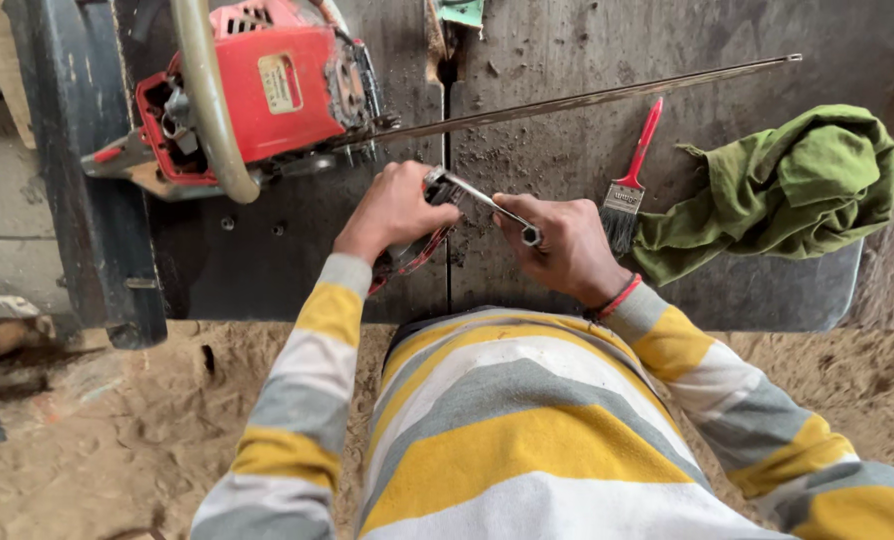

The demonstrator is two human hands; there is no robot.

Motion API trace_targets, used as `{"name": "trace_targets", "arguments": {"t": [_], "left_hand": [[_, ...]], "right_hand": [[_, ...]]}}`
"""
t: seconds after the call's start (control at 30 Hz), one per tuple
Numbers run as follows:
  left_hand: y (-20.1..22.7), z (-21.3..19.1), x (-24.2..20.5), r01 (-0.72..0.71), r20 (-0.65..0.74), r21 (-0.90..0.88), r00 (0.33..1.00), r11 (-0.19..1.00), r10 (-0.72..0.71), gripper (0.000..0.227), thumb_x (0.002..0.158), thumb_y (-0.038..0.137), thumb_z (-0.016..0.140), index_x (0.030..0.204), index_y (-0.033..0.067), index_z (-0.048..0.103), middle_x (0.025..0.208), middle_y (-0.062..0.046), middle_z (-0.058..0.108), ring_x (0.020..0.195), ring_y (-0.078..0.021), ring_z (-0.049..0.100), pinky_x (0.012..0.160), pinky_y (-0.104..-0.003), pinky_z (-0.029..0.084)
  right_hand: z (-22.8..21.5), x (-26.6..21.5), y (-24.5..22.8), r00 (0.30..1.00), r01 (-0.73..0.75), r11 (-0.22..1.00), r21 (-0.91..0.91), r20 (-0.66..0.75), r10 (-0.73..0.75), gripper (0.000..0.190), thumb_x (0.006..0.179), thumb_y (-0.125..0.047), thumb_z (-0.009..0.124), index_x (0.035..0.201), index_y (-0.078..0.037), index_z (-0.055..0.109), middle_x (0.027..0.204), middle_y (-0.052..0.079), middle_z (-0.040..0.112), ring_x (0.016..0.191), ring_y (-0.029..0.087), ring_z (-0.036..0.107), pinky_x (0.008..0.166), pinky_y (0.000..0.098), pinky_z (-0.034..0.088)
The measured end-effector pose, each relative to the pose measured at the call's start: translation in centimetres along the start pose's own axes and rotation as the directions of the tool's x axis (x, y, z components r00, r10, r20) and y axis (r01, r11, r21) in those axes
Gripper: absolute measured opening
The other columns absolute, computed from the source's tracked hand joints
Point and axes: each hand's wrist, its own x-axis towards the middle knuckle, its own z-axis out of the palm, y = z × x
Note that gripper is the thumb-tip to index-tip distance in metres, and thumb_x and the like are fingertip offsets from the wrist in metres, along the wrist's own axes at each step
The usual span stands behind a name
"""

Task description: The person removes plastic casing components from a red chainsaw, cleans the internal machinery and parts with a brush and a thin metal tool, and then wipes the tool clean with a green cloth.

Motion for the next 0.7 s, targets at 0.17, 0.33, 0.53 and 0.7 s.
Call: {"name": "trace_targets", "arguments": {"t": [0.17,0.33,0.53,0.7], "left_hand": [[0.2,0.3,1.1,0.083,0.008,-0.011,0.997,0.997,-0.082,0.04,0.068,0.037,0.079,0.084,0.0008,0.073,0.074,-0.02,0.072,0.07,-0.0336,0.074,0.071,-0.045,0.058],[-0.2,-0.3,-0.4,-0.016,0.044,0.094,0.999,0.995,0.012,0.039,0.068,0.036,0.075,0.094,0.006,0.075,0.082,-0.019,0.074,0.08,-0.0375,0.074,0.078,-0.046,0.058],[0.2,-0.3,-1.1,0.059,-0.03,0.393,0.998,0.918,-0.052,0.038,0.075,0.034,0.071,0.106,0.0124,0.074,0.097,-0.021,0.074,0.096,-0.0401,0.07,0.091,-0.051,0.054],[-1.8,2.0,-0.3,0.032,-0.154,0.517,0.987,0.856,0.056,0.036,0.078,0.034,0.071,0.098,0.0042,0.068,0.095,-0.025,0.071,0.092,-0.0443,0.067,0.085,-0.056,0.052]], "right_hand": [[1.9,-1.1,1.0,0.997,0.042,0.997,0.068,-0.064,-0.038,0.028,0.093,-0.008,0.071,0.119,0.0,0.072,0.084,0.009,0.073,0.069,0.024,0.067,0.059,0.0342,0.051],[0.2,1.3,3.7,0.682,-0.658,0.303,0.689,0.375,0.628,0.017,0.096,-0.016,0.076,0.102,0.0,0.077,0.062,-0.007,0.048,0.049,0.004,0.039,0.042,0.0235,0.028],[-4.4,0.5,2.4,0.804,-0.549,0.621,0.559,0.153,0.574,0.014,0.094,-0.013,0.076,0.102,-0.002,0.079,0.066,-0.006,0.058,0.052,0.001,0.043,0.043,0.0211,0.032],[-2.4,-0.4,0.3,0.956,-0.209,0.876,0.434,-0.096,0.276,0.015,0.102,-0.011,0.072,0.11,0.001,0.076,0.082,-0.002,0.069,0.07,0.001,0.057,0.058,0.0216,0.047]]}}
